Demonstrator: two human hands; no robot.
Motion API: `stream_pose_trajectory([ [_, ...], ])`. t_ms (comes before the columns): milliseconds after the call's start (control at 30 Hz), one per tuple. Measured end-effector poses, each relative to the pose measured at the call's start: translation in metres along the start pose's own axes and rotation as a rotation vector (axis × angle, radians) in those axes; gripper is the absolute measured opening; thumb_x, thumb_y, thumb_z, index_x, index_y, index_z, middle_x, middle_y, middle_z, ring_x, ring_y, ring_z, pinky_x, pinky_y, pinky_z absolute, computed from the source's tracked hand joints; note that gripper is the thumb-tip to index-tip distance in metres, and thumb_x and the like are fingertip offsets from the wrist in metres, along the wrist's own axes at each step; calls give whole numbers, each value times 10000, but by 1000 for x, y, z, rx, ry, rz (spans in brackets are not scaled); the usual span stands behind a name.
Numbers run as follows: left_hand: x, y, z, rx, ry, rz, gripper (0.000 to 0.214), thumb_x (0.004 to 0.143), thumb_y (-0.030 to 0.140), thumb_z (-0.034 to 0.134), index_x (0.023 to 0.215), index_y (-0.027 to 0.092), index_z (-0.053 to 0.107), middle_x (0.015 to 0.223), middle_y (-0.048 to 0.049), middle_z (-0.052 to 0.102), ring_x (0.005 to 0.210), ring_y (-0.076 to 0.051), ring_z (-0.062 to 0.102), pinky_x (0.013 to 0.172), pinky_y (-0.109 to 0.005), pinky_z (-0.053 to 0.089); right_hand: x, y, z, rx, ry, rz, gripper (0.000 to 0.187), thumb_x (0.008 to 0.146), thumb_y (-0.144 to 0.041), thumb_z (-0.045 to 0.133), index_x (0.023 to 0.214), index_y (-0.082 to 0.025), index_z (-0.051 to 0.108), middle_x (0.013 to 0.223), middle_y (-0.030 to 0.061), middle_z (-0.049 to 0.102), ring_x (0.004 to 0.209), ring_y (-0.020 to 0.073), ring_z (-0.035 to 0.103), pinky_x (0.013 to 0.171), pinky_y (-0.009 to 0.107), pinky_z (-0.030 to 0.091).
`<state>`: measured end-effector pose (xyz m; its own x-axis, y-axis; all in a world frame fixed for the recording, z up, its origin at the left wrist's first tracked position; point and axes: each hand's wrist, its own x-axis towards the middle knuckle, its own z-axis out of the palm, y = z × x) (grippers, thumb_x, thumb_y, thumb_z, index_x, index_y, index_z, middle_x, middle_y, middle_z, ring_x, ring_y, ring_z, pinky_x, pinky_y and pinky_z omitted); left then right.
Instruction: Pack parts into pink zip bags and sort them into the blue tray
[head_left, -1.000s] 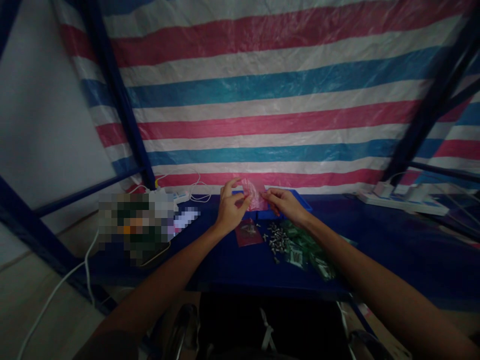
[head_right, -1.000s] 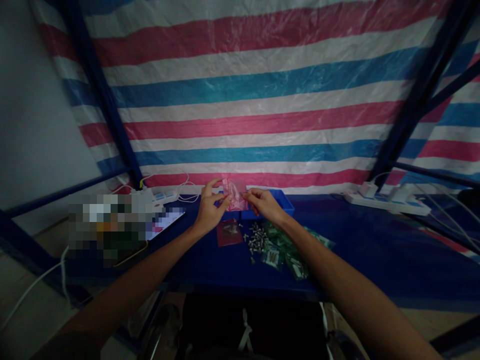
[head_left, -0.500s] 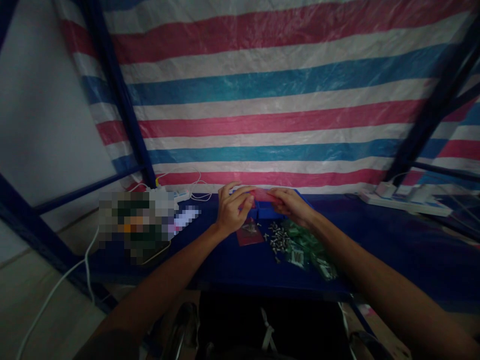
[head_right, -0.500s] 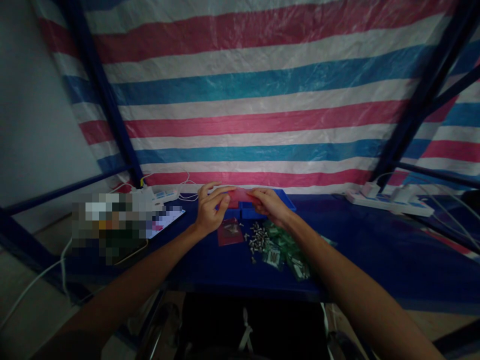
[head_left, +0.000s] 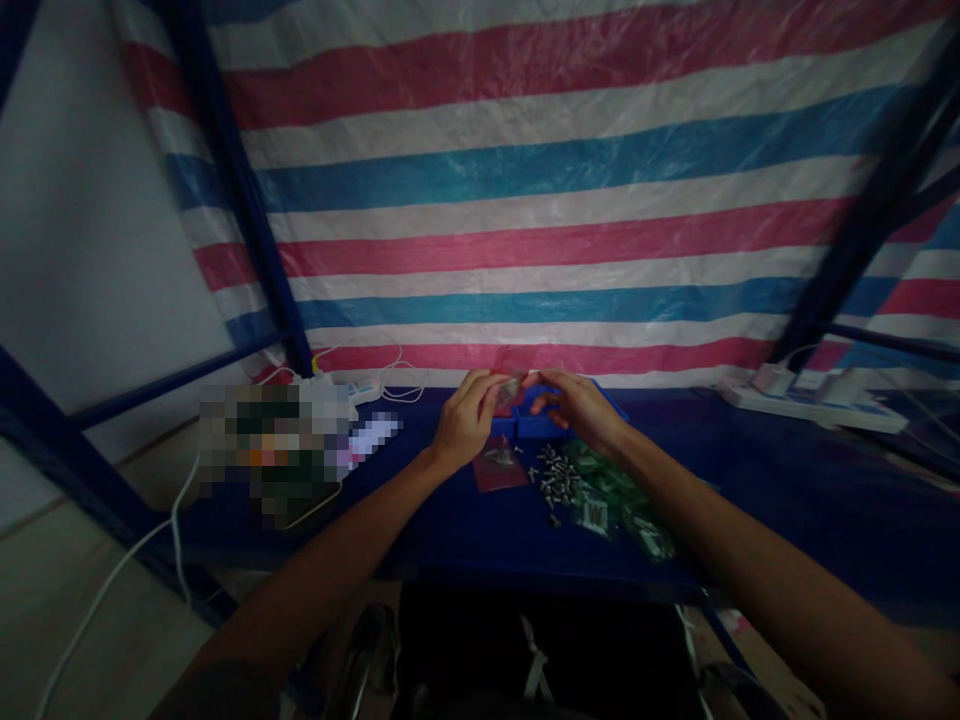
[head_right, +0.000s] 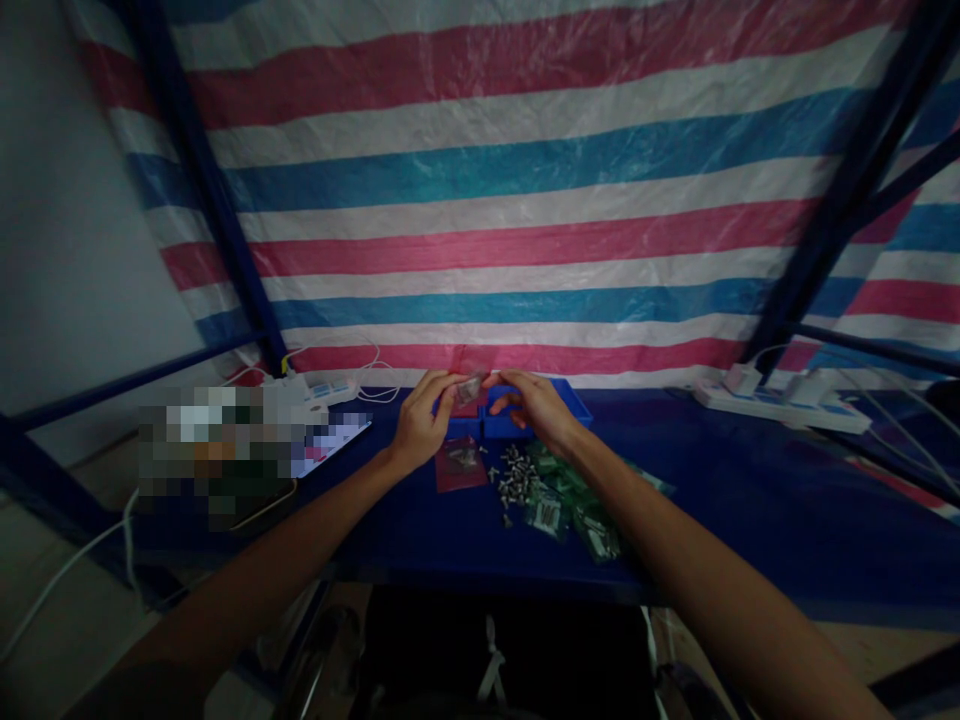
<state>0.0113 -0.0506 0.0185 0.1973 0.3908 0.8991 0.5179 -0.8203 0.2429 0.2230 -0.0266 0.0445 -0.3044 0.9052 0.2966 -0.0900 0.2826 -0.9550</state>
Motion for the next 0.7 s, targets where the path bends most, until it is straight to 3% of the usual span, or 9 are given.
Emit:
stream_pose_trajectory([
  [133, 0, -4, 2, 1, 1, -14, 314, 1095, 182, 395, 1311, 222, 619, 1240, -95, 686, 1199, -200, 652, 1074, -368, 517, 0, 0, 0, 7, 46, -53, 348, 872, -472, 701, 1136, -247, 675, 1144, 82, 729, 660, 136, 636, 417, 209, 295],
  [300, -1, -9, 3, 4, -29, -25, 395, 1062, 104, 370, 1379, 217, 576, 1312, -103, 665, 1264, -211, 628, 1114, -397, 502, 1, 2, -4, -90, 35, -120, 349, 895, -440, 701, 1190, -253, 682, 724, 6, 647, 555, 135, 533, 434, 235, 317],
  [400, -2, -12, 3, -1, -39, -19, 466, 1018, 39, 370, 1395, 226, 571, 1332, -96, 660, 1281, -218, 614, 1132, -418, 491, 2, 3, -5, -138, 34, -129, 321, 911, -416, 670, 1180, -244, 702, 629, -8, 589, 528, 138, 488, 450, 252, 332],
  [700, -1, -16, 3, 51, -47, -32, 415, 1022, 93, 439, 1378, 244, 591, 1304, -91, 678, 1240, -241, 620, 1103, -434, 503, 3, 3, -7, -169, 49, -189, 347, 805, -301, 714, 1149, -261, 732, 1137, 56, 710, 630, 116, 555, 466, 241, 388],
])
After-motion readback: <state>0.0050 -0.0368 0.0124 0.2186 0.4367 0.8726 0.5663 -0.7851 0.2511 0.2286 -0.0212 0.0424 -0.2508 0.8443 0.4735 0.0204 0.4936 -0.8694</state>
